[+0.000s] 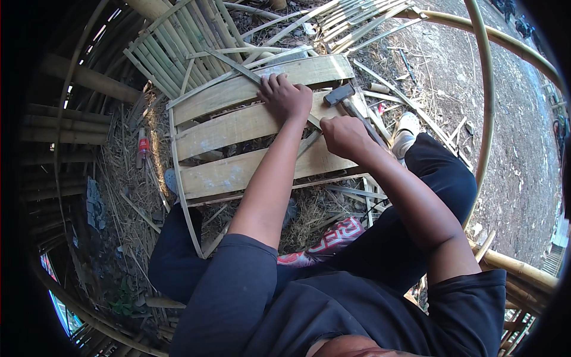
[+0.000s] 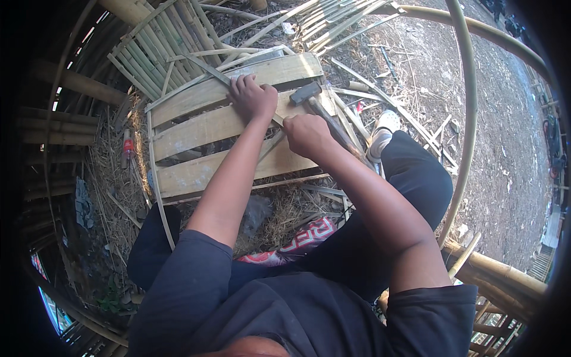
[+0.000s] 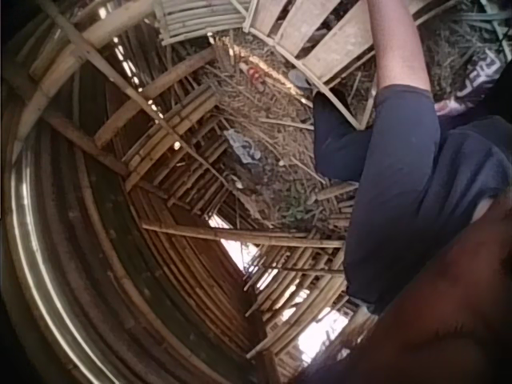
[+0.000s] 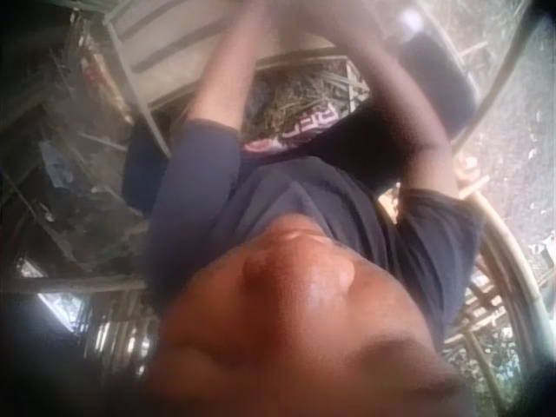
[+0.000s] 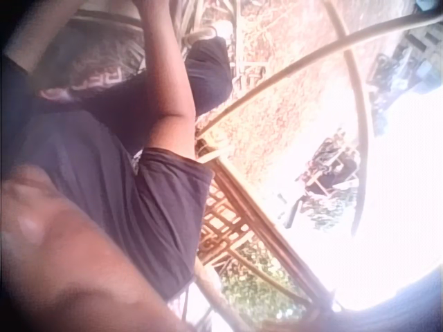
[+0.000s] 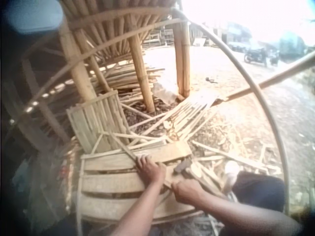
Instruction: The person positions a bamboo strip across a wooden crate and secures it by driving nails into the wood using a hammer.
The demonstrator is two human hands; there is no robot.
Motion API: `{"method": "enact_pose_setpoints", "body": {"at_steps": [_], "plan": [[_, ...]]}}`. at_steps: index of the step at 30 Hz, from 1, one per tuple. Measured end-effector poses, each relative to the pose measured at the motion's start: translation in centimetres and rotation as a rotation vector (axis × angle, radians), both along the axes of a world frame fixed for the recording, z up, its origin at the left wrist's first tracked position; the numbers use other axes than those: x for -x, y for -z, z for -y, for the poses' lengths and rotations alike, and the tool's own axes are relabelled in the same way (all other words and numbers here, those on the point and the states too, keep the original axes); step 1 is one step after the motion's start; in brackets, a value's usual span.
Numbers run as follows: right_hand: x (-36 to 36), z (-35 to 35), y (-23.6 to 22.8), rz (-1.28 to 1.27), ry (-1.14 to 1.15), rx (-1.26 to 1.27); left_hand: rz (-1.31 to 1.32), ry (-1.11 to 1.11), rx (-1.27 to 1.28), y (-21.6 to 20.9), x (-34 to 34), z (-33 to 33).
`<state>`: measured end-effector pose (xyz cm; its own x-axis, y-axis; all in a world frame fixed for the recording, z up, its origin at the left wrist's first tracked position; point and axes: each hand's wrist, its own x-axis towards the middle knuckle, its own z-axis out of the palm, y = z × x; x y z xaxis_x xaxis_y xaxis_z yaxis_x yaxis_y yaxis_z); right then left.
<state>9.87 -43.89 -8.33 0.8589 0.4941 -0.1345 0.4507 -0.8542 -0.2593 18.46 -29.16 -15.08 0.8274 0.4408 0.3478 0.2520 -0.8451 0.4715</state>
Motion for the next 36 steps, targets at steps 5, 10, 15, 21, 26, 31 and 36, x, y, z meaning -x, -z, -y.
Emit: {"method": "enact_pose_setpoints", "body": {"at_steps": [5,10,15,21,26,31,36], "plan": [[-0.5,0.4,-0.3,-0.056,-0.003,-0.039,0.018,0.006,0.005,0.3,-0.2,-0.1],[-0.3,0.2,0.2,-0.003,0.001,-0.02,0.02,0.006,0.002,0.3,-0.2,-0.2],[-0.3,0.0,0.3,-0.02,0.021,-0.014,0.019,0.009,-0.001,0.2,-0.1,-0.1],[0.0,-0.1,0.6,-0.007,0.023,-0.042,0.018,0.006,-0.007,0.1,0.1,0.0],[0.2,-0.2,1.4,0.025,0.009,-0.044,0.017,0.007,-0.007,0.1,-0.1,0.0],[0.2,-0.2,1.6,0.022,0.007,-0.075,0.012,0.006,-0.01,-0.1,0.1,0.1],[0.1,-0.2,1.4,0.021,-0.021,-0.044,-0.011,0.004,-0.015,0.0,0.1,0.0]]}}
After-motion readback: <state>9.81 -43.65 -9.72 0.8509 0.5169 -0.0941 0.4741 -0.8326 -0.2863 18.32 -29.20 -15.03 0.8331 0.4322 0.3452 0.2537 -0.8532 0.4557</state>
